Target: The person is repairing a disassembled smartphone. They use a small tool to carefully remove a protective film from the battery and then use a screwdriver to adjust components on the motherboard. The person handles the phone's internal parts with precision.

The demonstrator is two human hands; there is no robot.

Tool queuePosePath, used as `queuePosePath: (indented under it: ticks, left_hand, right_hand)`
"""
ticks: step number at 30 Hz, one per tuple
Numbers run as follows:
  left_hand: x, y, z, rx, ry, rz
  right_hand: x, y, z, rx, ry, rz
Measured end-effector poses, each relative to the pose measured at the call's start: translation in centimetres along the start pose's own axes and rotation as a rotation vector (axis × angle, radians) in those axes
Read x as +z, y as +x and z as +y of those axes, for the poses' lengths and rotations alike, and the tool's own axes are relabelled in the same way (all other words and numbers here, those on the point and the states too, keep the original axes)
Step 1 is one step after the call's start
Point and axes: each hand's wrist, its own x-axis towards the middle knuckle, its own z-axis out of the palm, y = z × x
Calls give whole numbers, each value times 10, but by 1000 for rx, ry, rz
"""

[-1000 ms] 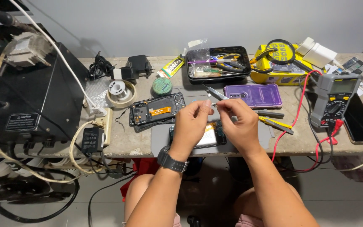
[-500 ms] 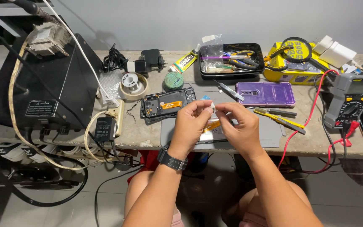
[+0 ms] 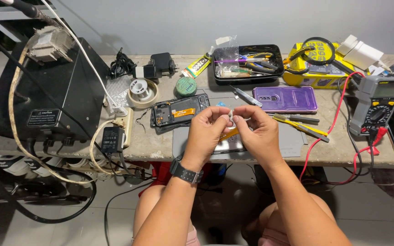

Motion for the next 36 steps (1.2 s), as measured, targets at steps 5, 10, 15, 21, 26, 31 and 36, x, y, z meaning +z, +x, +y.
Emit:
queuePosePath:
  ticks: [5,10,15,21,26,31,36]
  left_hand:
    - [-2,0,-4,2,-45,4]
    - [2,-3,-3,-30,-72,43]
    - [4,1,2,-22,-91,79]
    - [4,6,9,-23,-71,64]
    - [2,12,1,2,-44,62]
    - [2,12,-1,13,-41,65]
    - [5,13,-2,13,-27,89]
  right_hand:
    - [1,4,-3,-55,15,17]
    - [2,5,-12,-227,-159,38]
    - [4,11,-14,-277,-226,42]
    - [4,18,4,-19,-28,2]
    - [7,24,18,128,84,-14]
    - [4,25,18,149,111,-33]
    - [3,21,14,152,77,-22]
